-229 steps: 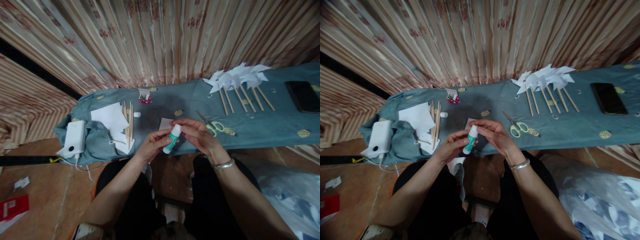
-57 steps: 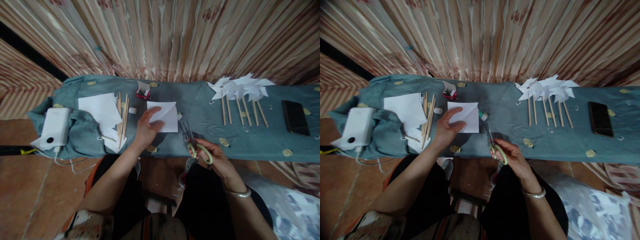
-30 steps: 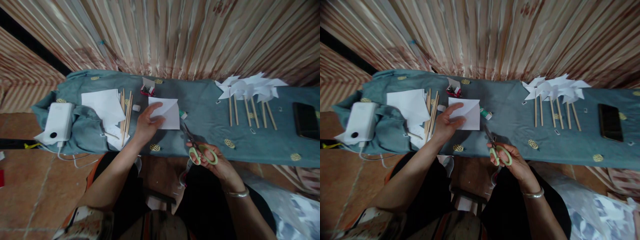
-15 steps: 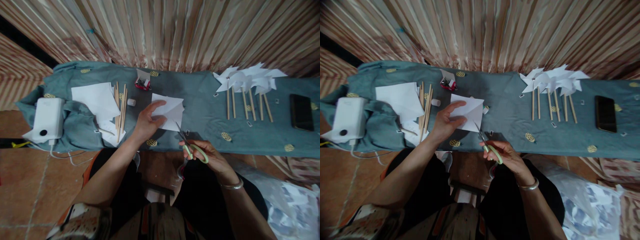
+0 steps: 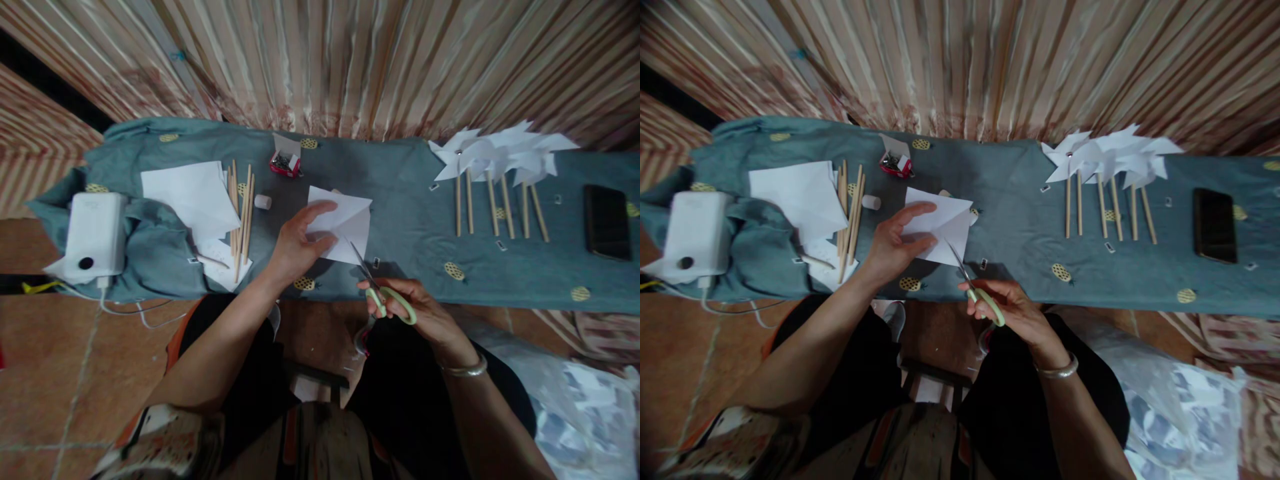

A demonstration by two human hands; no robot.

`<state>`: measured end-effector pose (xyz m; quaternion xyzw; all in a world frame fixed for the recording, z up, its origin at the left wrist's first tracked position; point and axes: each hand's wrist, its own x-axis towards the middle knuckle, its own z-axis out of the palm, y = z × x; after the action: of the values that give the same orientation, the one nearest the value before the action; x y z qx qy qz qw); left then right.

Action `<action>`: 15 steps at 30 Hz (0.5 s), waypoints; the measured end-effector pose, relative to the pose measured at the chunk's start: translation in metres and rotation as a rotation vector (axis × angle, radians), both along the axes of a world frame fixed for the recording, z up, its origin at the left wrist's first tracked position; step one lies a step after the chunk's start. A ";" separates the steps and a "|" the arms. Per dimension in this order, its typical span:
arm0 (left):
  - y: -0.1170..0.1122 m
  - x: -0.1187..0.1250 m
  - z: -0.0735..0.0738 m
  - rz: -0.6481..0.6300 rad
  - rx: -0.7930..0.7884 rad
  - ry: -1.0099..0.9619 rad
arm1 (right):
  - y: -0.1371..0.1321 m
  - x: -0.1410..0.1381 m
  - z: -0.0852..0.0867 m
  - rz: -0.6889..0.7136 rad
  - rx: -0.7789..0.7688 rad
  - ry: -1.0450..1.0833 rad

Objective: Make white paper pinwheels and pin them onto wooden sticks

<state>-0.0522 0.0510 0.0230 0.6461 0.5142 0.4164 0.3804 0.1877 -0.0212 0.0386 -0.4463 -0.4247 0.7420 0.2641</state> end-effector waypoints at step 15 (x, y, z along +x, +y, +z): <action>-0.001 0.000 0.001 -0.017 -0.037 -0.052 | 0.005 0.001 0.000 0.059 0.080 -0.046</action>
<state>-0.0520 0.0497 0.0244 0.6322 0.5062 0.4204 0.4091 0.1888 -0.0158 0.0383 -0.4395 -0.4731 0.7216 0.2498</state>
